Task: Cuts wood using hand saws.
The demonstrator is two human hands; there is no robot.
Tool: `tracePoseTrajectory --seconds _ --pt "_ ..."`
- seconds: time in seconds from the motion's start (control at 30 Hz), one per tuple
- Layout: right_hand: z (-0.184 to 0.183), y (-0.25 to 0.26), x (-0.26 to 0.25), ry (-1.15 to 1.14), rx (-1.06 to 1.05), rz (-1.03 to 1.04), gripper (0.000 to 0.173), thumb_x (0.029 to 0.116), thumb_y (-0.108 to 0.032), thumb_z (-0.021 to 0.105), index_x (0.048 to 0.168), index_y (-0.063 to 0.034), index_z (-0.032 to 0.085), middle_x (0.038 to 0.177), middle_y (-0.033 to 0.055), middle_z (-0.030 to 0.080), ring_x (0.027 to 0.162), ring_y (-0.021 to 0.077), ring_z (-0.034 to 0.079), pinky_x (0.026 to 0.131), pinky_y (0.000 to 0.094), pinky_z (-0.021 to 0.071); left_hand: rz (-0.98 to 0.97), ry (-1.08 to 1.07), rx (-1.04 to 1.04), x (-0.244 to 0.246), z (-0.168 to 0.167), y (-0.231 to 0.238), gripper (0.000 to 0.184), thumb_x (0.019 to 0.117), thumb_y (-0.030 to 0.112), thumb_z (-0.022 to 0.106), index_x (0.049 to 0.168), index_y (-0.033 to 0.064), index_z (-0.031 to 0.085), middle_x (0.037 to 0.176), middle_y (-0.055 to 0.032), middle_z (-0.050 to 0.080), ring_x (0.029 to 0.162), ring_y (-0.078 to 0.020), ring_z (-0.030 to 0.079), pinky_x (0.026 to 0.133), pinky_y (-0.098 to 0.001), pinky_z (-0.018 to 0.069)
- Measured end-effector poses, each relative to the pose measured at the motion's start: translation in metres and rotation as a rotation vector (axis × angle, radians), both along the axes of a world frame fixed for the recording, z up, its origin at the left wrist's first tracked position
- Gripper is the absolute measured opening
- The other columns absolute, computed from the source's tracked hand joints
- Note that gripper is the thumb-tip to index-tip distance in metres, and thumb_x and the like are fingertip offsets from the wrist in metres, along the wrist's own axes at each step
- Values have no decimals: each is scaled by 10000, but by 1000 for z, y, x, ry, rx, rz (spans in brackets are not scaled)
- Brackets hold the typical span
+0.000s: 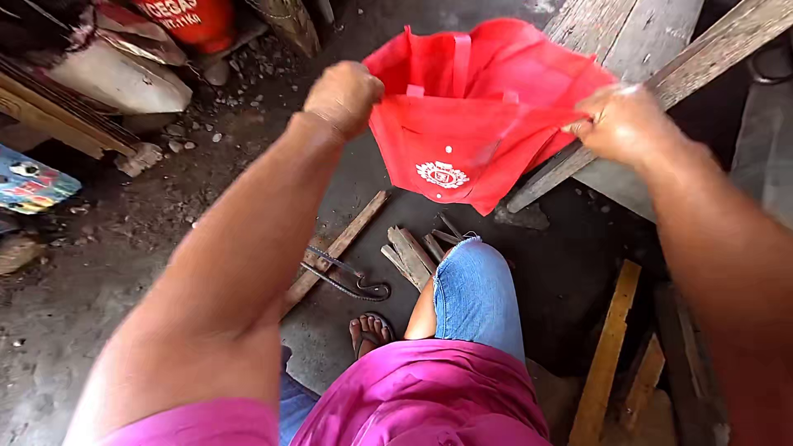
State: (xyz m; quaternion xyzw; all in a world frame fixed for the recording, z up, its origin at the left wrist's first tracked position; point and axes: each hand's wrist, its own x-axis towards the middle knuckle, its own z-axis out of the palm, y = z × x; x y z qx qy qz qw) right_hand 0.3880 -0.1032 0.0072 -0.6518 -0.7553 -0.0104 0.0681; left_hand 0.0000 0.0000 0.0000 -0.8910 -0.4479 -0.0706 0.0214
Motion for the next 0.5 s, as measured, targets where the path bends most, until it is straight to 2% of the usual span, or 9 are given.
tracePoseTrajectory --seconds 0.07,0.1,0.17,0.23,0.33,0.37,0.43,0.47,0.5 --pt "-40 4 12 -33 -90 -25 243 1025 -98 598 1109 103 704 1170 368 646 1200 556 584 1002 736 433 -46 -9 -61 12 -38 10 198 974 -42 560 1074 -19 730 1139 -281 684 1160 -488 638 986 -663 501" --pt "-60 5 15 -52 -139 -43 239 1027 -99 593 1120 88 710 1174 357 650 1208 543 585 999 725 443 -66 -20 -99 17 -55 11 190 994 -14 570 1094 -12 732 1173 -267 685 1196 -468 629 1018 -639 497" --pt "-88 8 16 -73 -224 -94 228 1029 -94 586 1141 49 724 1207 321 650 1253 511 566 1005 700 450 -71 -108 -160 21 -73 2 247 1021 46 595 1235 3 711 1315 -246 649 1331 -425 560 1133 -563 439" --pt "-103 12 17 -40 -193 -83 194 995 -54 607 1118 19 737 1190 308 657 1249 513 564 990 704 457 -52 -238 -136 9 -78 -17 325 1008 76 635 1325 10 663 1390 -259 600 1382 -421 515 1171 -530 411" --pt "-107 15 20 12 -128 -8 203 945 -45 657 1122 -19 752 1183 292 666 1248 516 555 1014 708 442 17 -327 -108 -43 -88 -58 384 1012 132 649 1381 27 622 1421 -249 581 1381 -415 518 1166 -548 416" --pt "-105 17 22 25 -129 28 224 920 -52 694 1136 -42 751 1194 282 666 1259 517 543 1020 712 426 48 -337 -119 -67 -95 -74 367 1014 141 651 1361 23 636 1403 -246 595 1355 -415 540 1149 -564 429" --pt "-102 23 30 38 -169 121 380 840 -36 765 1213 -99 737 1266 272 642 1315 536 483 1009 760 378 126 -341 -187 -117 -113 -110 319 1011 131 656 1300 -1 671 1360 -261 616 1299 -436 579 1104 -608 453" --pt "-99 27 34 43 -192 171 425 812 -19 778 1226 -102 730 1287 278 630 1322 546 470 997 779 367 177 -341 -228 -141 -124 -130 305 1008 122 658 1280 -12 679 1342 -270 625 1273 -445 597 1080 -631 465" --pt "-95 30 37 56 -201 217 400 810 -7 771 1201 -79 733 1286 293 625 1310 555 478 1008 784 364 242 -348 -274 -162 -136 -152 288 1007 119 659 1263 -11 688 1313 -265 643 1232 -438 625 1052 -645 479"
